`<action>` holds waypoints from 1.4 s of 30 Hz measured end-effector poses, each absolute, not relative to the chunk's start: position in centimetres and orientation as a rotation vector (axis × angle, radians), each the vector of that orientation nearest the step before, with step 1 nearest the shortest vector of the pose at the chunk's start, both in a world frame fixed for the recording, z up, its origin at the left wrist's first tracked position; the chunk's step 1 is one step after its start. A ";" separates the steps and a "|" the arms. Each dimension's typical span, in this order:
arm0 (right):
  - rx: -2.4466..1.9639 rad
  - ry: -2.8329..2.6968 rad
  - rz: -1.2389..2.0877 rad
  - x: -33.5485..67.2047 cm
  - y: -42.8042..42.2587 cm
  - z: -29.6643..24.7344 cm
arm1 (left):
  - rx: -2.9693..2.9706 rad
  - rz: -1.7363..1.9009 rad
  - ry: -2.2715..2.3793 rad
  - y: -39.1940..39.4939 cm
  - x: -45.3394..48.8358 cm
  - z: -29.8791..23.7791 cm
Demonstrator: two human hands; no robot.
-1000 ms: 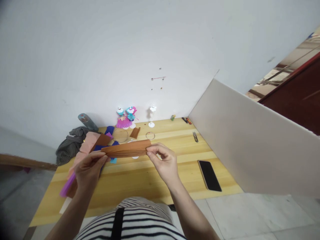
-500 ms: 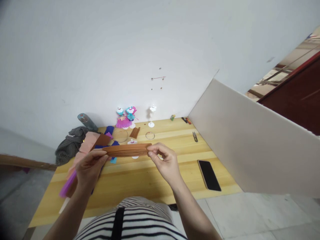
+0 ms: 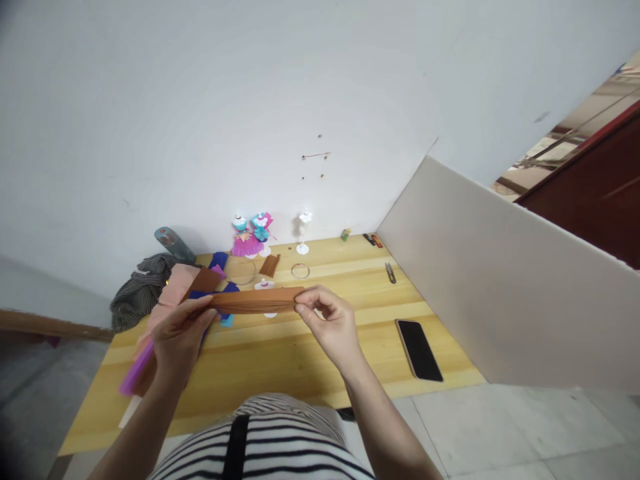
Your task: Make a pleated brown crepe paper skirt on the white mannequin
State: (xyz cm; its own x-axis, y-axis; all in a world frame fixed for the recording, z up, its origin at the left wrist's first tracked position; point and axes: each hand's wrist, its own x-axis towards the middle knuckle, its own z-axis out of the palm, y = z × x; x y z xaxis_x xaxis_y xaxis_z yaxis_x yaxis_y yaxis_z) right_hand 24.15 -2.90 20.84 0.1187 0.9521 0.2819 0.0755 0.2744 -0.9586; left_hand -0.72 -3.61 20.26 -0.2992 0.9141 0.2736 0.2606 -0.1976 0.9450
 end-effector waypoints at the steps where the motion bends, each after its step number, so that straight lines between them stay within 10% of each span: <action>1: -1.103 -1.296 0.869 24.2 -2.9 20.8 | 1.426 1.528 1.510 -3.6 -0.8 20.4; 42: -1.092 -1.754 0.829 24.7 -4.0 21.5 | 1.981 1.716 1.354 -3.5 -2.5 21.7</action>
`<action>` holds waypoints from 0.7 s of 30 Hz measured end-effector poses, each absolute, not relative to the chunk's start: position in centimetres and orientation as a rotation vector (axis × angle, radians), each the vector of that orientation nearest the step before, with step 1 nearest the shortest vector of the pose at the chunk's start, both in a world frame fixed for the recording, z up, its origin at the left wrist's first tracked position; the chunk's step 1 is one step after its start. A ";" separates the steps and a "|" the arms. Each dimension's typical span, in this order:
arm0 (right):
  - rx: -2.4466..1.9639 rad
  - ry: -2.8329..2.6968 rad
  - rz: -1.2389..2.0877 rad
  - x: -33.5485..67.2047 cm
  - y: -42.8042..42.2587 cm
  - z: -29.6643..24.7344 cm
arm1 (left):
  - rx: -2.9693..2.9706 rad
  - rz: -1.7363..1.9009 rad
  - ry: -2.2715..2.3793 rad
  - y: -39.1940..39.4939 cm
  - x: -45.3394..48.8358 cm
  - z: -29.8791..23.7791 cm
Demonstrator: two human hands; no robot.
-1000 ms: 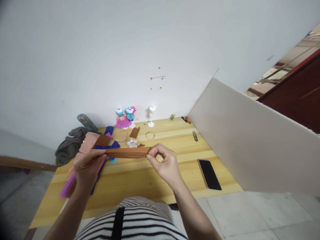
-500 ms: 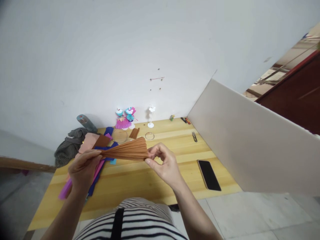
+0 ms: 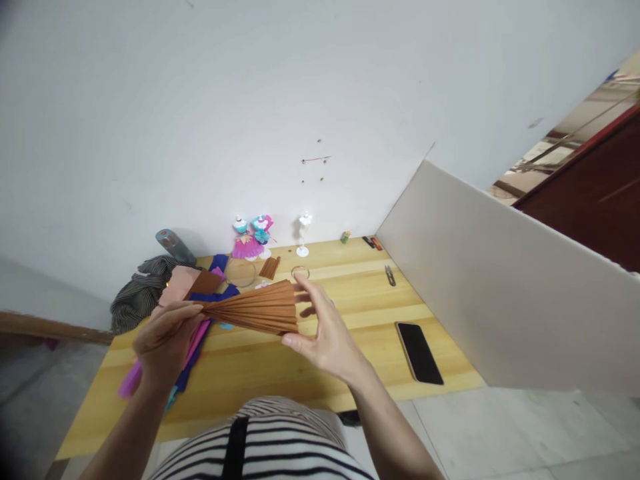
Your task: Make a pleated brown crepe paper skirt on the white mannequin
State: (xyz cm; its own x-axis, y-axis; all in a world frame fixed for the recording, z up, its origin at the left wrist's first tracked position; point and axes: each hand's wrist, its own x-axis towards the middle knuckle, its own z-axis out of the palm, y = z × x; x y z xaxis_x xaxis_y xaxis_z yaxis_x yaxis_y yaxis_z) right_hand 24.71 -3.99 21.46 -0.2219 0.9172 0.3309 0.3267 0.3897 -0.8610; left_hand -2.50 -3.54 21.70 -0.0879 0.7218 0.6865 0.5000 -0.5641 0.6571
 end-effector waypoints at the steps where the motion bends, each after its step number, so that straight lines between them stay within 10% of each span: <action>1: -1.098 -1.800 0.759 24.7 -4.0 21.6 | 2.014 1.711 1.348 -3.6 -2.5 21.8; 21: -0.984 -2.199 0.441 19.5 -2.3 22.6 | 2.479 1.367 1.152 -2.9 -0.8 23.3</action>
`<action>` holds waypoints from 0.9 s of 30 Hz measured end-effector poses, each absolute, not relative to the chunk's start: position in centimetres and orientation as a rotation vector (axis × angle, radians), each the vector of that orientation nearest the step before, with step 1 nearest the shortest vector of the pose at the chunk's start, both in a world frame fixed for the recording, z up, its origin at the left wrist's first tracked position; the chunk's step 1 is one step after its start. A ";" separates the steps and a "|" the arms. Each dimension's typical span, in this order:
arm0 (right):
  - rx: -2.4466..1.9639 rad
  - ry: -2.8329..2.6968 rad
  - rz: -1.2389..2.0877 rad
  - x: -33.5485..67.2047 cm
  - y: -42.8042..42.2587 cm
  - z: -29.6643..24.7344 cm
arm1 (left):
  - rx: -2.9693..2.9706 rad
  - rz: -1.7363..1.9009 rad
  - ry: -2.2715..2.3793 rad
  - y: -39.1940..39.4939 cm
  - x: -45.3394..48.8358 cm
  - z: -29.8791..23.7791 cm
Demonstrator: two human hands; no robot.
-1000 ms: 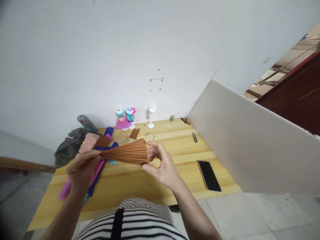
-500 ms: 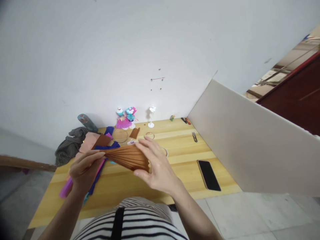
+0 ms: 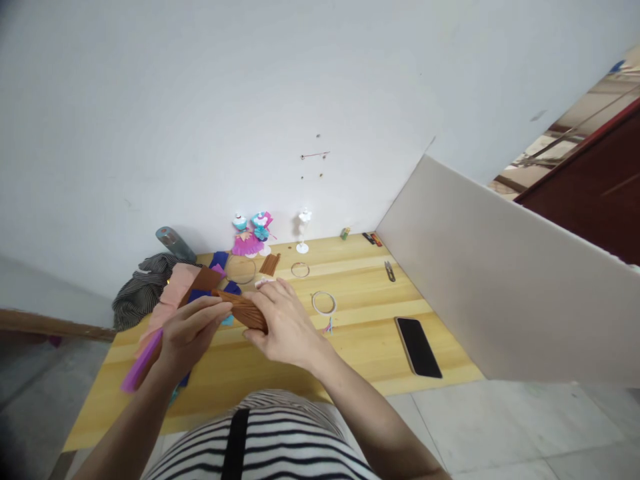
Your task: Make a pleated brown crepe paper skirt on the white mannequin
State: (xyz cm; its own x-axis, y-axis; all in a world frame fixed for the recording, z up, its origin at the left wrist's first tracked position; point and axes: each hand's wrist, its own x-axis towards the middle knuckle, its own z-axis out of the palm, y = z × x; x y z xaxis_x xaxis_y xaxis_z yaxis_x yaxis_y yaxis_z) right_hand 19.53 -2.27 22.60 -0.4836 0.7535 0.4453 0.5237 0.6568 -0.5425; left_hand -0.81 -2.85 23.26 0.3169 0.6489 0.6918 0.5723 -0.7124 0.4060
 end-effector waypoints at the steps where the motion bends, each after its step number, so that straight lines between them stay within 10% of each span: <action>1: -0.989 -2.185 0.443 19.6 -2.3 22.4 | 2.478 1.370 1.159 -2.8 -0.8 23.3; 27: -0.896 -1.996 0.233 21.2 -2.5 20.4 | 2.016 1.422 1.433 -3.6 -2.3 21.7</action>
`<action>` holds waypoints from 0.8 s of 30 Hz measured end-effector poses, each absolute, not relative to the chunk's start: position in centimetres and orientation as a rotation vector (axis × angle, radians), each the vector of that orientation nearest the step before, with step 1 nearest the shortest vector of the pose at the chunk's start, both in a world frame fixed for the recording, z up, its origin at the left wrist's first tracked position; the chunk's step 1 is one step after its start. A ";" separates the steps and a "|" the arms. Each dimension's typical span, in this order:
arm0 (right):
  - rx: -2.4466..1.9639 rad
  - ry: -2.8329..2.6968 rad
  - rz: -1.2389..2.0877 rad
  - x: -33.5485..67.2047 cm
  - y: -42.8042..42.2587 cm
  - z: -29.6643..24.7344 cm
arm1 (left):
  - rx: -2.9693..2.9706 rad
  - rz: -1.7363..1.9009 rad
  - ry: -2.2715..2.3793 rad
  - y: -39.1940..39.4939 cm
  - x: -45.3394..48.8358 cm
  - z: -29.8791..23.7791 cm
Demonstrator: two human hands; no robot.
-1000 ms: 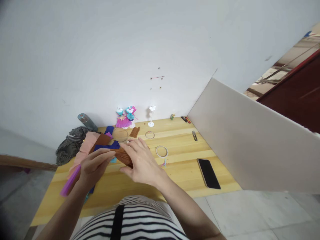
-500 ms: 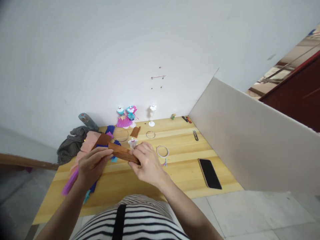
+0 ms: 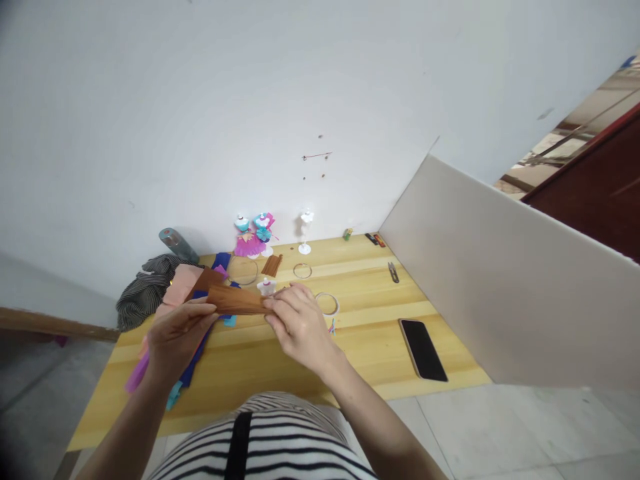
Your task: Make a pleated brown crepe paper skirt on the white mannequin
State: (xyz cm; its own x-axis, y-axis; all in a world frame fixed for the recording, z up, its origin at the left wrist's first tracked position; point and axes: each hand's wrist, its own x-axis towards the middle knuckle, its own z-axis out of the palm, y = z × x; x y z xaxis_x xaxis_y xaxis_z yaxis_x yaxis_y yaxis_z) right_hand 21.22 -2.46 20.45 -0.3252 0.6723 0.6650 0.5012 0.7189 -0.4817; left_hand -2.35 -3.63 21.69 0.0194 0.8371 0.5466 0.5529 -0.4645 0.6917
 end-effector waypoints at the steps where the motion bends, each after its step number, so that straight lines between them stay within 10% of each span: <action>1: -0.888 -1.979 0.252 21.5 -2.4 20.5 | 1.991 1.420 1.436 -3.7 -2.5 21.5; 24: -0.950 -1.497 1.036 23.7 -2.2 21.6 | 1.959 1.524 1.445 -4.4 -2.9 22.3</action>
